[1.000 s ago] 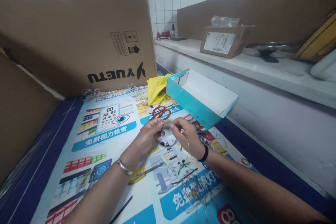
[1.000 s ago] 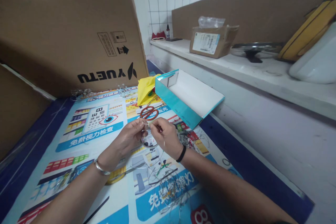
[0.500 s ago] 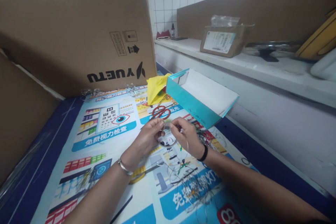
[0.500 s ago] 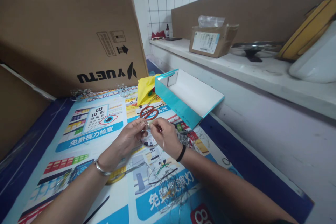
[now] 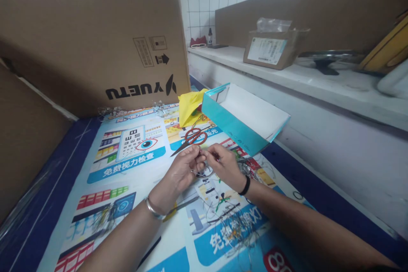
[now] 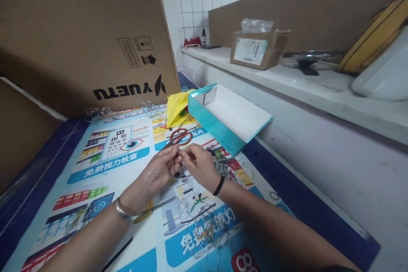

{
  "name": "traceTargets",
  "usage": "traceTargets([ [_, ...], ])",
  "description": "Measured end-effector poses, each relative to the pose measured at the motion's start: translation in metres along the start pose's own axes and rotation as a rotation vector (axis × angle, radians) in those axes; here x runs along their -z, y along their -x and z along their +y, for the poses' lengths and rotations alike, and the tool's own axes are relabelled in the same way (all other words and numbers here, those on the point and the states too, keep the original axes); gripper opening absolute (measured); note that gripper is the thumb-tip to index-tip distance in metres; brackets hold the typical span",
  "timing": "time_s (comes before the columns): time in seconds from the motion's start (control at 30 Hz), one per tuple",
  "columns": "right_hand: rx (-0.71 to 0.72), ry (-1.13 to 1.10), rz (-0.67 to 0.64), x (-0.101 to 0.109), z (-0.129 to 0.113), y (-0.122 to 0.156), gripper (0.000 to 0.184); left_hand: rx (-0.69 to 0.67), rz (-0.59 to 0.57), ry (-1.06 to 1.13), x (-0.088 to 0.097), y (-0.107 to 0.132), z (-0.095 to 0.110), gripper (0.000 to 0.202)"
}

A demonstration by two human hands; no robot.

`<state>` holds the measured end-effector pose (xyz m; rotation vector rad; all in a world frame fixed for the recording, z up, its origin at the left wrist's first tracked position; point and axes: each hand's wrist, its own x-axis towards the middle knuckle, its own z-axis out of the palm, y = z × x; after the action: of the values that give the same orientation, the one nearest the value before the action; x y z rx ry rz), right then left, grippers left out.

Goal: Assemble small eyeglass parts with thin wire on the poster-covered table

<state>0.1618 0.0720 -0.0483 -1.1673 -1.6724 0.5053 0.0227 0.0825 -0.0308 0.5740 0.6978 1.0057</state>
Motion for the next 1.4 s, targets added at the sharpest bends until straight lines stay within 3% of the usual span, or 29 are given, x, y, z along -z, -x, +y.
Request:
traceTargets([
  [0.17, -0.031, -0.002, 0.019, 0.004, 0.0, -0.002, 0.017, -0.022, 0.086, 0.026, -0.003, 0.0, 0.002, 0.001],
  [0.33, -0.016, -0.032, 0.046, 0.009, -0.003, -0.003, 0.018, -0.089, 0.044, 0.186, -0.003, -0.002, 0.003, 0.023],
  [0.5, 0.001, 0.014, -0.057, 0.004, -0.002, 0.001, 0.017, -0.122, -0.022, 0.271, -0.005, 0.0, 0.0, 0.034],
  [0.8, 0.044, 0.111, -0.069, 0.001, 0.0, 0.003, 0.012, -0.16, -0.036, 0.271, -0.002, -0.001, -0.008, 0.02],
  [1.1, 0.086, 0.122, -0.058, 0.001, 0.0, 0.002, 0.014, -0.175, -0.033, 0.203, -0.007, 0.004, -0.008, 0.026],
  [1.4, 0.115, 0.085, -0.035, 0.003, -0.004, 0.003, 0.011, -0.174, -0.044, 0.16, -0.001, 0.001, -0.009, 0.025],
])
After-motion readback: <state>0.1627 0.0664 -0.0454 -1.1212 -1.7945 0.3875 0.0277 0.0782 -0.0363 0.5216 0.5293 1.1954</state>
